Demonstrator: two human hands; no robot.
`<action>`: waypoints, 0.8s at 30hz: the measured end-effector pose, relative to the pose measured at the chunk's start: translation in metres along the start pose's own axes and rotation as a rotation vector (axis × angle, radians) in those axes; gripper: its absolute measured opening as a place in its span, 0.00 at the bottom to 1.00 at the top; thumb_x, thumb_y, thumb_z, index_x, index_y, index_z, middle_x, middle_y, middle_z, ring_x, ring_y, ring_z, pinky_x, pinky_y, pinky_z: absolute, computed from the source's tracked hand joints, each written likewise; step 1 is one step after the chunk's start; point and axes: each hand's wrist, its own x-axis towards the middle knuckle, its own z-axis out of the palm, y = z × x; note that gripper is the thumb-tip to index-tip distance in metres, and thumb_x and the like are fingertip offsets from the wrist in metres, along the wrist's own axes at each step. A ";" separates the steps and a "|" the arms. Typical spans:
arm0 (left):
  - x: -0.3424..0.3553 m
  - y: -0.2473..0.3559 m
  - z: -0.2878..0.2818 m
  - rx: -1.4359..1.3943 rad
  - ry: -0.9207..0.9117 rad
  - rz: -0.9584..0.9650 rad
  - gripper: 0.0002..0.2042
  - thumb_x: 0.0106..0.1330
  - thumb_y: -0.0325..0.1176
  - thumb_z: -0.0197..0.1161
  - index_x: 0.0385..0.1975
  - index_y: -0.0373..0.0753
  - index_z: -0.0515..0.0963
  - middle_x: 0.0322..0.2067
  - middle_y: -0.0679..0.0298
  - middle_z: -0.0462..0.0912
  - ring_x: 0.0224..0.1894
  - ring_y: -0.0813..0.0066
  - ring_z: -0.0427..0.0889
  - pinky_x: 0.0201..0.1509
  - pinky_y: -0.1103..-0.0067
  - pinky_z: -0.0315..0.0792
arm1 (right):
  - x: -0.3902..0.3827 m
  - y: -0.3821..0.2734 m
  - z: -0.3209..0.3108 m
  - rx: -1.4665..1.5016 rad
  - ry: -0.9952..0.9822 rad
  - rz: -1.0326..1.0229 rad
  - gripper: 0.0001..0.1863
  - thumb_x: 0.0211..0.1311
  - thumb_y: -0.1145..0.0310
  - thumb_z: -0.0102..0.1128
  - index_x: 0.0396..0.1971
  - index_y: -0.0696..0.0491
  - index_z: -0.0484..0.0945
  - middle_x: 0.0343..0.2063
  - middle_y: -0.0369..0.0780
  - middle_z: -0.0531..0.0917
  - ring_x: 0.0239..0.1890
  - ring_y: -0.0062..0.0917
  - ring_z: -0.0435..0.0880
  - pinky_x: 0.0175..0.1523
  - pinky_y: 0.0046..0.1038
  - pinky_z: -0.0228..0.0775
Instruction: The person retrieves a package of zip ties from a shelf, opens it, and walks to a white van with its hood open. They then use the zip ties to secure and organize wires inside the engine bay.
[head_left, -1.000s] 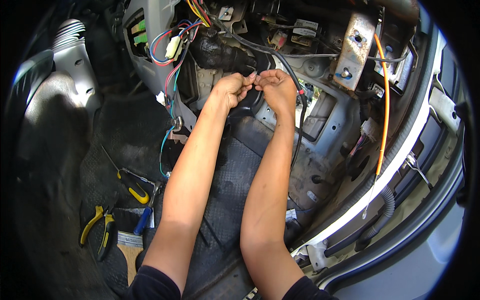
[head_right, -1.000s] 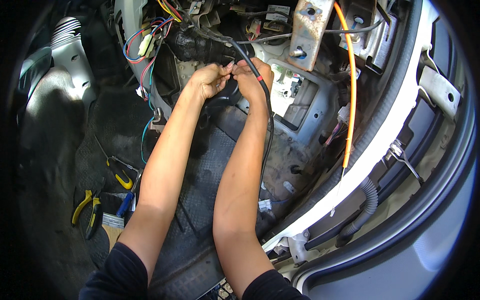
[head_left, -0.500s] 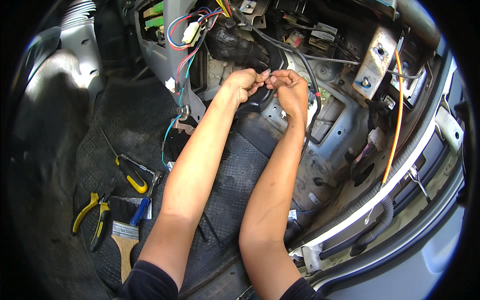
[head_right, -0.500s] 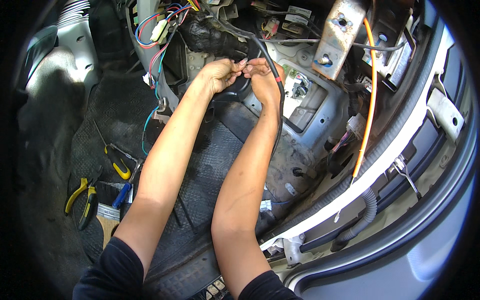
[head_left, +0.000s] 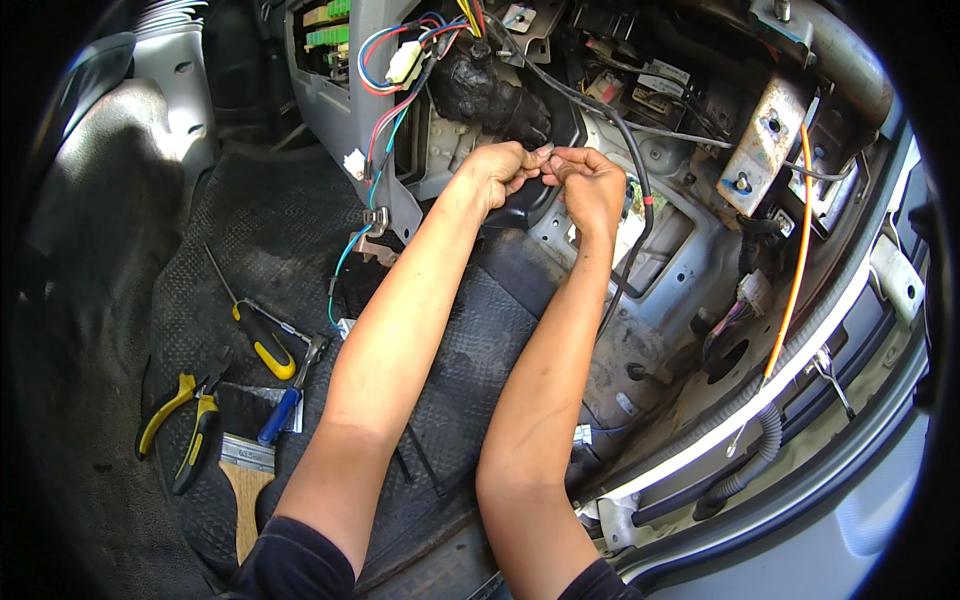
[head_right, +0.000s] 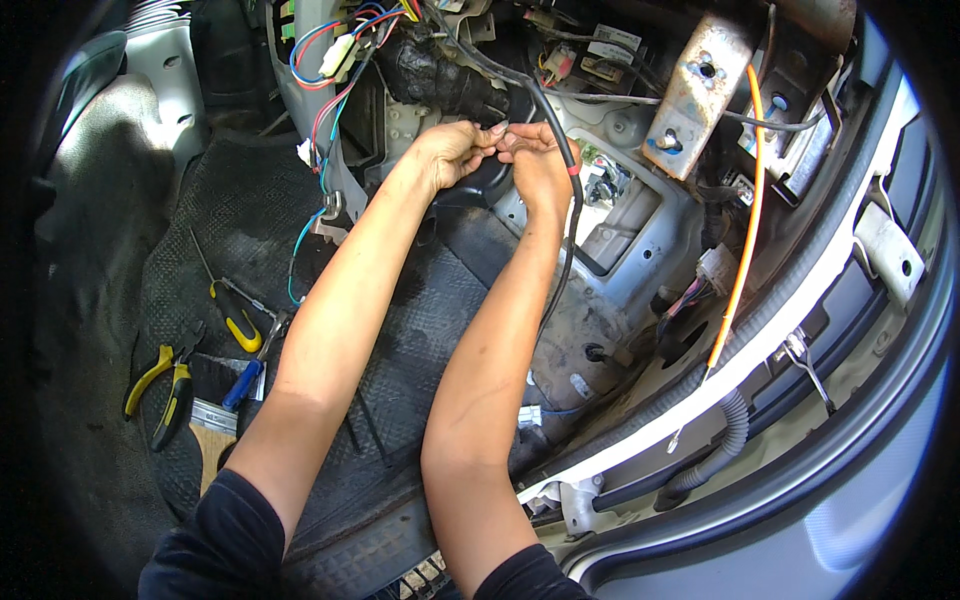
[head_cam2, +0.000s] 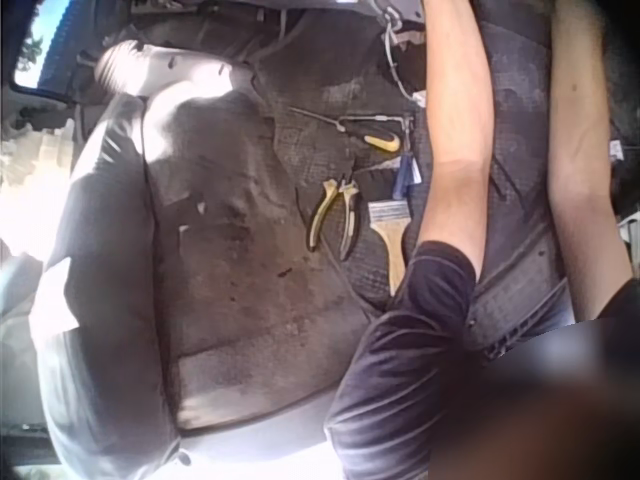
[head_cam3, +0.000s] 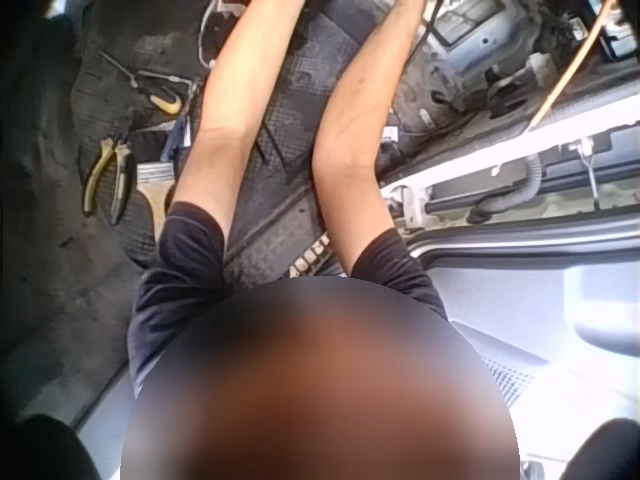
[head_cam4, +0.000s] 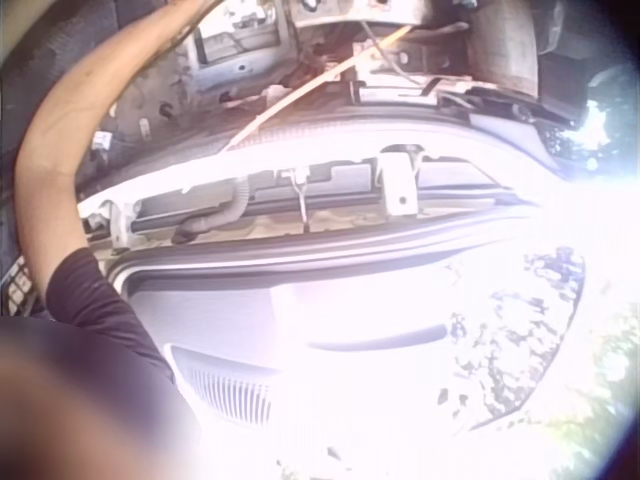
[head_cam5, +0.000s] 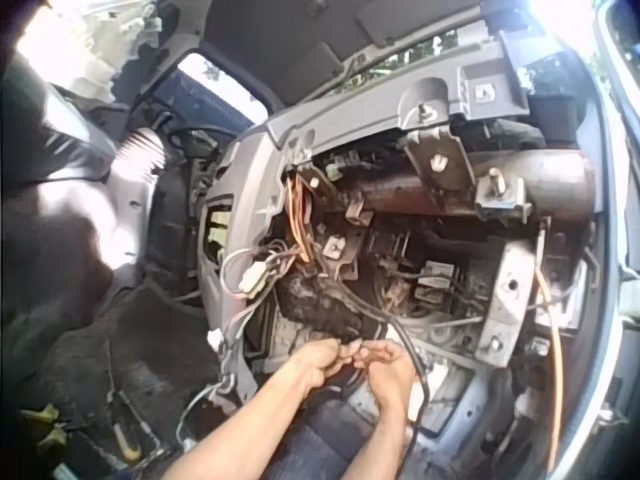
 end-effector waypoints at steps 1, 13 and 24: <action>0.000 0.000 0.000 0.001 0.006 -0.002 0.07 0.65 0.37 0.71 0.29 0.48 0.80 0.27 0.77 0.80 0.28 0.88 0.72 0.34 0.87 0.65 | 0.000 -0.001 0.000 -0.024 0.029 -0.013 0.04 0.61 0.76 0.66 0.35 0.59 0.84 0.28 0.39 0.88 0.27 0.18 0.85 0.30 0.19 0.70; 0.008 -0.003 -0.003 -0.028 -0.025 -0.003 0.03 0.67 0.34 0.67 0.31 0.47 0.83 0.28 0.77 0.82 0.29 0.89 0.77 0.30 0.89 0.66 | -0.004 -0.021 0.008 -0.236 0.162 -0.001 0.07 0.53 0.76 0.71 0.29 0.64 0.85 0.24 0.40 0.87 0.22 0.19 0.84 0.30 0.21 0.74; 0.000 0.001 0.000 -0.075 0.008 0.001 0.04 0.64 0.34 0.71 0.30 0.44 0.83 0.28 0.74 0.83 0.28 0.90 0.78 0.23 0.91 0.63 | 0.003 -0.009 0.015 -0.498 0.206 0.002 0.11 0.53 0.65 0.67 0.26 0.58 0.84 0.26 0.50 0.86 0.32 0.41 0.88 0.42 0.36 0.77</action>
